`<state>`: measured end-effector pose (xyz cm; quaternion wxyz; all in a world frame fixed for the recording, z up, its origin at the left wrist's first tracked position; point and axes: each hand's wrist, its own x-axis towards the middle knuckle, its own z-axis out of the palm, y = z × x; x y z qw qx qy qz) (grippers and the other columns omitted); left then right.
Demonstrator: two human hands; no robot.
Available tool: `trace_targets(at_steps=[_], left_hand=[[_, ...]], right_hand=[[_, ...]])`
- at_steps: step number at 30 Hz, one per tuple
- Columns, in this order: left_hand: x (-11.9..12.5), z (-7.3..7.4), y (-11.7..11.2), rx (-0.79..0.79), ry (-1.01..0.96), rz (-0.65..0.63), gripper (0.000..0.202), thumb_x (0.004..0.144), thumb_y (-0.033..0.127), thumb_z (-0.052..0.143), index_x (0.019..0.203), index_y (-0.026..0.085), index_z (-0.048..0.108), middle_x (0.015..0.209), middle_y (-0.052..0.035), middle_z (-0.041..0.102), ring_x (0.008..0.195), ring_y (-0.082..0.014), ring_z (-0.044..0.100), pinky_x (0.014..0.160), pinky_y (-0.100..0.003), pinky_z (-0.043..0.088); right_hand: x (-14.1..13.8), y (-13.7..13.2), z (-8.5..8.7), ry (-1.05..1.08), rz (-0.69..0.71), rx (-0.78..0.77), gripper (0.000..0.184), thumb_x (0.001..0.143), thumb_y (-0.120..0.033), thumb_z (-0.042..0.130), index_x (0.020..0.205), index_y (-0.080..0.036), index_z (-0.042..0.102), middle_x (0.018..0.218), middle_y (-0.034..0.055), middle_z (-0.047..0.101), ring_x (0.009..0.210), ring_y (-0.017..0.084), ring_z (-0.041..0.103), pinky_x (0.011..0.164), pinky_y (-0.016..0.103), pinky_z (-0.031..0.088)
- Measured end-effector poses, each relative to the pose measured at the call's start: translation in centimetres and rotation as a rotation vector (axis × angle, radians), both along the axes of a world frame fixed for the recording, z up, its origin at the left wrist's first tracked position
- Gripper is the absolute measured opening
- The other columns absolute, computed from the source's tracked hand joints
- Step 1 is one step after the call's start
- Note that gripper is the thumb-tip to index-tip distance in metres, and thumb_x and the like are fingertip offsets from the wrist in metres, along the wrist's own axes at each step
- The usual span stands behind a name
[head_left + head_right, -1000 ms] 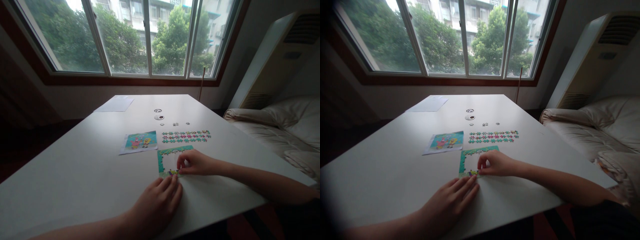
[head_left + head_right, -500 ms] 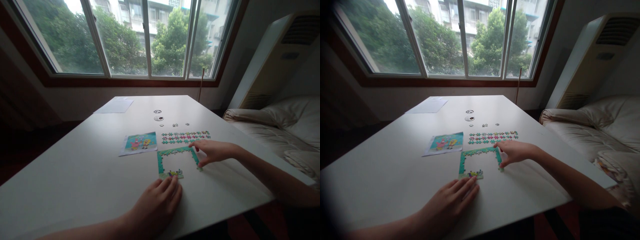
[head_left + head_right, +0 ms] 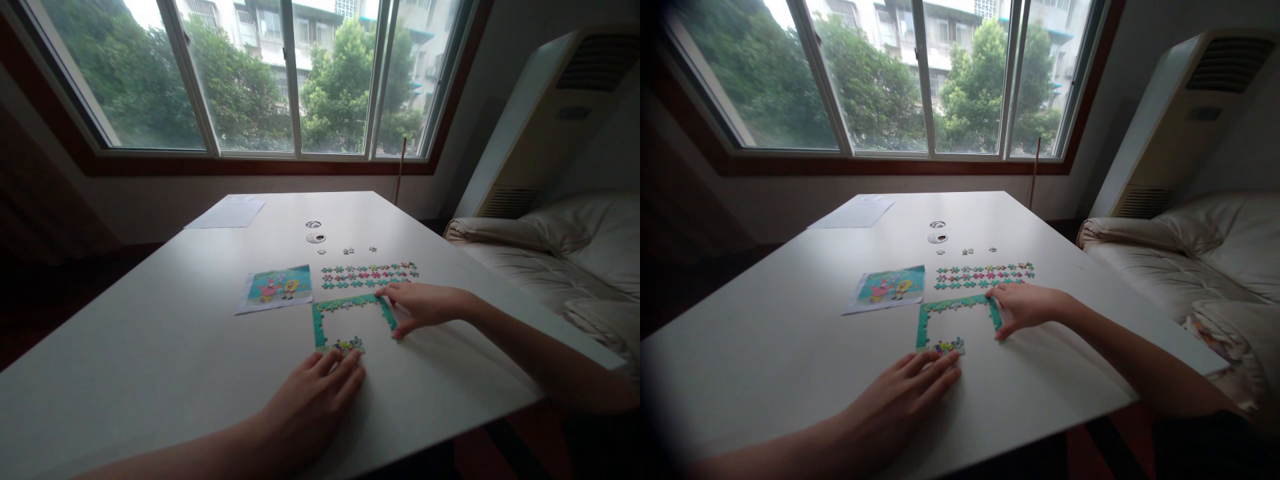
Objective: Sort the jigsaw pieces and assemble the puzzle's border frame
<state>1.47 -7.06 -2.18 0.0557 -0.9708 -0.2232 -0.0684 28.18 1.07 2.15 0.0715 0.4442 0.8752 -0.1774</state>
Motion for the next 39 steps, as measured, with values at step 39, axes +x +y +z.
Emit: trace_targets(at_steps=[39], left_hand=[[-0.3, 0.0, -0.1, -0.012, -0.005, -0.004, 0.033, 0.091, 0.020, 0.034, 0.121, 0.012, 0.045, 0.131, -0.0100, 0.044, 0.104, -0.0252, 0.046, 0.086, -0.037, 0.042]], right_hand=[[2.7, 15.0, -3.5, 0.322, -0.386, 0.416, 0.017, 0.072, -0.032, 0.059, 0.077, -0.016, 0.061, 0.076, 0.0029, 0.065, 0.067, 0.013, 0.058, 0.061, 0.023, 0.043]])
